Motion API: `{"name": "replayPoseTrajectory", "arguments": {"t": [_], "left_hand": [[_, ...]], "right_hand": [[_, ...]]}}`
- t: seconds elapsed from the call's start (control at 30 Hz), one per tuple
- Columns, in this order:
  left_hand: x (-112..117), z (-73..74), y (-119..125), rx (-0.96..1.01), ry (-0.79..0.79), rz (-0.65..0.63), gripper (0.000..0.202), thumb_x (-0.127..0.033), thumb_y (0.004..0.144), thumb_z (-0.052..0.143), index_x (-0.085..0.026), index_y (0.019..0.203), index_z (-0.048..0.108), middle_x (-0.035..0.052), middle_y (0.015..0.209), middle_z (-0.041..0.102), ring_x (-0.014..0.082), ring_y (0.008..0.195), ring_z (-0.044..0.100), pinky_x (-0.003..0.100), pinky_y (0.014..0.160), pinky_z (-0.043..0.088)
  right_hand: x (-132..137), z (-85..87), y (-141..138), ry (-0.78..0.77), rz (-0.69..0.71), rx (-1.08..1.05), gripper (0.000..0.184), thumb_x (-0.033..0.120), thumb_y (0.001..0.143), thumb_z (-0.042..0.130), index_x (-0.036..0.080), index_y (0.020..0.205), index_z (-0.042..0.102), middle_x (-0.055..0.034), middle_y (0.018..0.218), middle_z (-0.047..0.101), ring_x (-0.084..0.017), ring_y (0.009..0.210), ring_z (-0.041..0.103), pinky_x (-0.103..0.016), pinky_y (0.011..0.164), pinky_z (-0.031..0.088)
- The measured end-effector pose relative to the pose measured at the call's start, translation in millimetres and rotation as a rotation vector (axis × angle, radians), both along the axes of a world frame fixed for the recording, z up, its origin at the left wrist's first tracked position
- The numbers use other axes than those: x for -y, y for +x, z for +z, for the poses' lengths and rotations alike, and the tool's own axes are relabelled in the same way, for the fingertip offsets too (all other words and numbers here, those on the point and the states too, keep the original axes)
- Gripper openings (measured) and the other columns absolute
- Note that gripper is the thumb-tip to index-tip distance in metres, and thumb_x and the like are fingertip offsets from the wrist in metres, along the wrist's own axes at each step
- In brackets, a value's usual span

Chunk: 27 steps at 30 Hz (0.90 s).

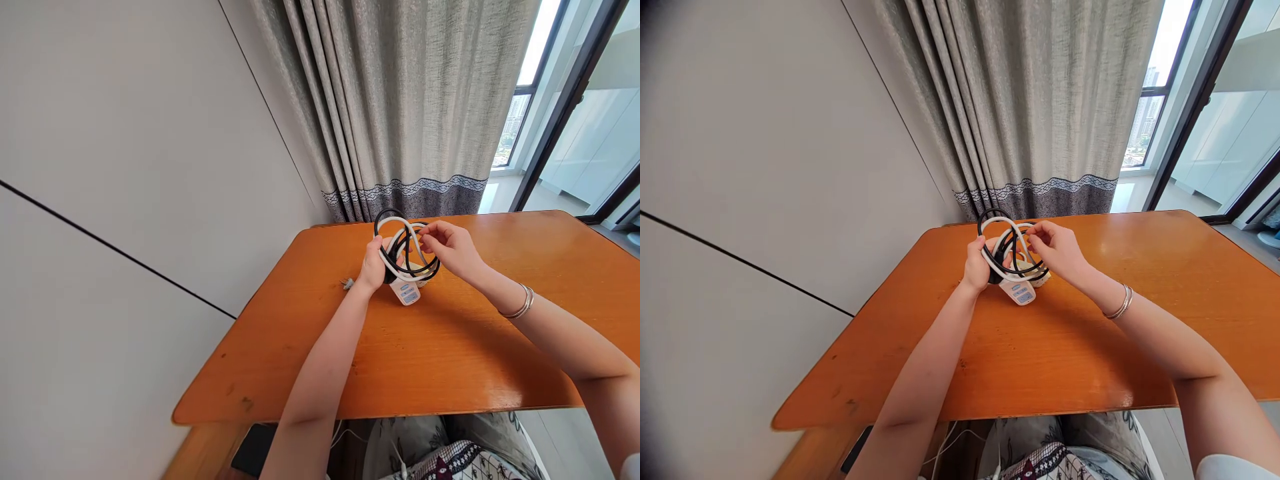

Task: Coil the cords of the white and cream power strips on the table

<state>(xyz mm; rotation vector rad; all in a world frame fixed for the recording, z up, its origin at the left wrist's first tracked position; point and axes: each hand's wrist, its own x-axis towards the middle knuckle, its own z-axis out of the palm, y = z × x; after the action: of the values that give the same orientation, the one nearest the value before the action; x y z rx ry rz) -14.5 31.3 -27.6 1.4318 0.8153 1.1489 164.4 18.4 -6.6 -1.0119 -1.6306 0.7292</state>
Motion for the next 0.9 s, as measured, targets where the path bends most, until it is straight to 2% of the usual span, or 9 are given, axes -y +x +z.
{"name": "replayPoseTrajectory", "arguments": {"t": [0.1, 0.2, 0.3, 0.47, 0.57, 0.7, 0.8, 0.9], "left_hand": [[1.7, -3.7, 2.8, -0.015, 0.089, 0.040, 0.071, -0.079, 0.078, 0.029, -0.018, 0.065, 0.061, 0.0015, 0.047, 0.051, 0.0123, 0.041, 0.042, 0.027, 0.043, 0.032], [5.2, -5.4, 4.8, -0.076, 0.133, 0.031, 0.073, -0.081, 0.079, 0.027, -0.019, 0.053, 0.055, 0.0029, 0.047, 0.051, 0.0127, 0.043, 0.045, 0.027, 0.045, 0.035], [6.7, -4.6, 4.9, -0.097, 0.154, 0.042, 0.075, -0.081, 0.082, 0.026, -0.019, 0.049, 0.054, 0.0037, 0.046, 0.053, 0.0130, 0.045, 0.047, 0.027, 0.047, 0.037], [1.3, -1.5, 3.1, -0.058, 0.109, 0.072, 0.074, -0.075, 0.086, 0.025, -0.019, 0.046, 0.054, 0.0055, 0.045, 0.055, 0.0133, 0.042, 0.048, 0.027, 0.047, 0.040], [-3.1, 0.5, 1.5, 0.003, 0.014, 0.075, 0.060, -0.063, 0.089, 0.032, -0.019, 0.055, 0.054, 0.0031, 0.047, 0.055, 0.0139, 0.042, 0.051, 0.027, 0.046, 0.043], [-6.6, 3.5, -1.9, 0.116, -0.112, 0.085, 0.026, -0.046, 0.087, 0.051, -0.020, 0.091, 0.055, -0.0040, 0.062, 0.060, 0.0128, 0.040, 0.053, 0.027, 0.044, 0.046], [-8.4, 4.3, -4.9, 0.110, -0.121, 0.054, 0.029, -0.039, 0.084, 0.058, -0.023, 0.107, 0.050, -0.0059, 0.069, 0.062, 0.0127, 0.043, 0.056, 0.027, 0.047, 0.049], [-9.5, 4.4, -7.1, 0.046, -0.057, 0.061, 0.026, -0.035, 0.084, 0.059, -0.020, 0.104, 0.058, -0.0029, 0.071, 0.065, 0.0120, 0.050, 0.058, 0.026, 0.055, 0.051]], "right_hand": [[-3.0, -1.6, 4.3, -0.042, 0.024, 0.280, 0.017, 0.015, 0.086, 0.052, 0.018, 0.082, 0.069, -0.0043, 0.075, 0.073, -0.017, 0.066, 0.070, -0.028, 0.068, 0.055], [-7.8, -4.6, -2.9, -0.083, 0.084, 0.450, 0.022, 0.010, 0.084, 0.051, 0.019, 0.077, 0.070, -0.0033, 0.068, 0.071, -0.017, 0.063, 0.068, -0.026, 0.067, 0.054], [-13.9, -13.0, -15.0, -0.045, 0.041, 0.498, 0.022, 0.008, 0.081, 0.052, 0.018, 0.082, 0.071, -0.0056, 0.076, 0.073, -0.019, 0.073, 0.069, -0.027, 0.073, 0.054], [-17.8, -32.4, -25.2, 0.221, -0.001, 0.404, 0.027, 0.012, 0.083, 0.050, 0.016, 0.100, 0.069, -0.0145, 0.111, 0.070, -0.026, 0.107, 0.064, -0.039, 0.097, 0.051], [-14.2, -39.4, -25.3, 0.324, -0.017, 0.389, 0.033, 0.015, 0.086, 0.047, 0.019, 0.112, 0.067, -0.0162, 0.130, 0.063, -0.028, 0.126, 0.055, -0.045, 0.109, 0.043], [-10.7, -43.1, -26.0, 0.394, -0.049, 0.381, 0.042, 0.016, 0.090, 0.042, 0.020, 0.127, 0.062, -0.0152, 0.144, 0.054, -0.028, 0.138, 0.046, -0.047, 0.115, 0.037], [-11.7, -43.5, -29.2, 0.406, -0.097, 0.378, 0.047, 0.019, 0.092, 0.043, 0.020, 0.137, 0.057, -0.0143, 0.145, 0.053, -0.029, 0.138, 0.047, -0.049, 0.116, 0.036], [-12.8, -41.6, -34.8, 0.396, -0.141, 0.375, 0.051, 0.019, 0.092, 0.043, 0.021, 0.141, 0.054, -0.0139, 0.144, 0.055, -0.030, 0.136, 0.049, -0.049, 0.116, 0.037]]}}
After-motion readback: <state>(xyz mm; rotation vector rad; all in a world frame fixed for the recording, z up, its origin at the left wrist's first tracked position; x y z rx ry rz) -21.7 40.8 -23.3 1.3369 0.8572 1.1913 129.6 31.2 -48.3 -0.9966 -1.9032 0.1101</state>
